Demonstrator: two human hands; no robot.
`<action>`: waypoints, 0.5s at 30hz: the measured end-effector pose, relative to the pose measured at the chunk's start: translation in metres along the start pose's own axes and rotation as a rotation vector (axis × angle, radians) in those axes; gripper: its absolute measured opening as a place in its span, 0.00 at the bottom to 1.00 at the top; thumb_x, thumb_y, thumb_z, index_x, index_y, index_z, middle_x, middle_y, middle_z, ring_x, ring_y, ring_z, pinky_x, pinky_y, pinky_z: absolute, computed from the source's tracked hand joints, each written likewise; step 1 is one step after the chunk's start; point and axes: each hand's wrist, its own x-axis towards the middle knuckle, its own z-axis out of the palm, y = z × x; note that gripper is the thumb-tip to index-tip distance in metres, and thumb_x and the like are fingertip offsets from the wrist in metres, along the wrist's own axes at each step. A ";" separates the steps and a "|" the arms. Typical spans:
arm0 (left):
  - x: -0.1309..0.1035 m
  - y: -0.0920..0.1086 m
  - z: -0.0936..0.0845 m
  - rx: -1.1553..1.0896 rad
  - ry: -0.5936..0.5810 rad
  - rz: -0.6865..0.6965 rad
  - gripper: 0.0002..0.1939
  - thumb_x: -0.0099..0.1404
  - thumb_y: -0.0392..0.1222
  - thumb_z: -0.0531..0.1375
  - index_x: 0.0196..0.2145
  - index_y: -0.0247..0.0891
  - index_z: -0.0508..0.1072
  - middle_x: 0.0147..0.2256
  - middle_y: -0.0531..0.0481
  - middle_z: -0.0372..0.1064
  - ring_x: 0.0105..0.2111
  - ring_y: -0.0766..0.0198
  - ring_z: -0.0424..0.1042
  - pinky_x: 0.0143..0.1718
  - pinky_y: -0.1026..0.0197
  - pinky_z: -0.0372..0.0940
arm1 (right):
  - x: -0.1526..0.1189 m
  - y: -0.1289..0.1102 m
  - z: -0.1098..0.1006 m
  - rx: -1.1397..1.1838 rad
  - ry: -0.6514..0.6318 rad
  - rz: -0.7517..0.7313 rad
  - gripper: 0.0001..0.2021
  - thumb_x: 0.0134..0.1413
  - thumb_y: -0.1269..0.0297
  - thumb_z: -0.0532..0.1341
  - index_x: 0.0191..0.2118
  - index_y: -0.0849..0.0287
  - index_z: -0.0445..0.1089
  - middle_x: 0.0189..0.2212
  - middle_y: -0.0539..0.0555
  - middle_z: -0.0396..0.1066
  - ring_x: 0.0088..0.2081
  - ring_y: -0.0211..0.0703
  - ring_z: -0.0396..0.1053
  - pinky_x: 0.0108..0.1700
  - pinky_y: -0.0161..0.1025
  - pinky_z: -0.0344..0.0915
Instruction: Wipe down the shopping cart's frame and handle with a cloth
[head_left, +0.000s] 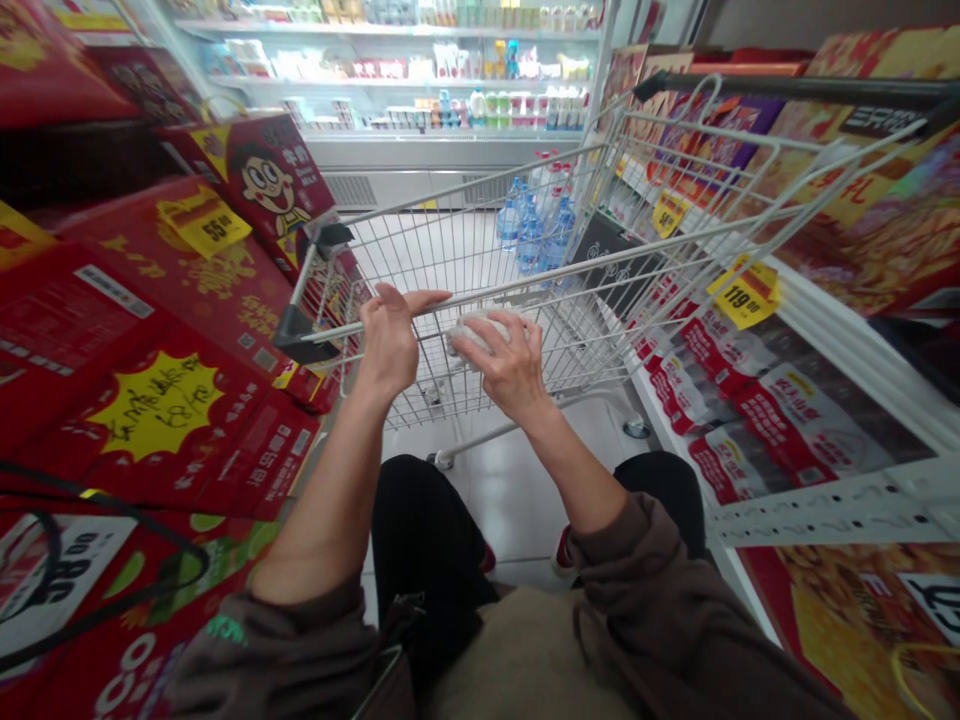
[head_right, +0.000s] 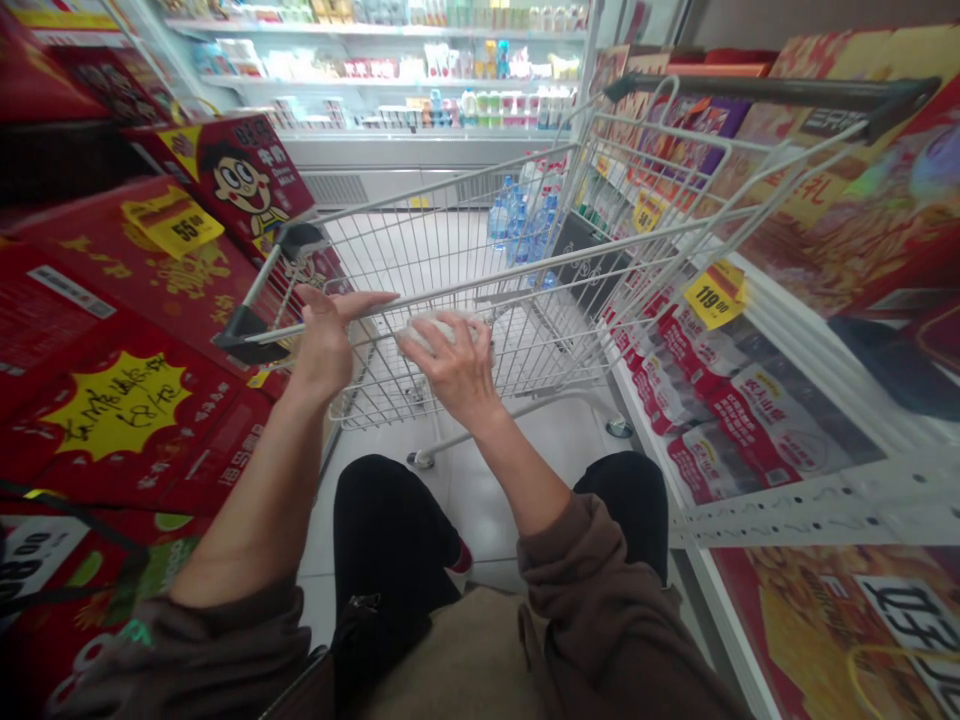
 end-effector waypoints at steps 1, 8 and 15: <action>0.001 0.006 0.004 -0.044 0.008 -0.010 0.56 0.71 0.65 0.16 0.46 0.44 0.82 0.45 0.46 0.82 0.55 0.57 0.75 0.69 0.46 0.54 | -0.001 0.002 -0.002 -0.003 -0.008 0.002 0.20 0.66 0.74 0.60 0.54 0.39 0.74 0.62 0.46 0.72 0.63 0.53 0.62 0.60 0.56 0.57; 0.007 0.018 0.013 -0.052 0.048 -0.057 0.52 0.72 0.66 0.19 0.37 0.46 0.80 0.36 0.48 0.81 0.54 0.54 0.74 0.72 0.37 0.41 | 0.000 0.028 -0.011 -0.036 0.092 0.025 0.20 0.67 0.74 0.59 0.54 0.38 0.75 0.62 0.45 0.72 0.65 0.53 0.61 0.63 0.59 0.55; 0.008 0.014 0.015 -0.040 0.108 -0.032 0.47 0.75 0.59 0.22 0.33 0.45 0.77 0.33 0.47 0.78 0.53 0.53 0.73 0.71 0.33 0.35 | -0.011 0.044 -0.016 -0.003 0.056 -0.027 0.21 0.65 0.76 0.60 0.54 0.39 0.75 0.60 0.45 0.74 0.63 0.51 0.62 0.63 0.57 0.56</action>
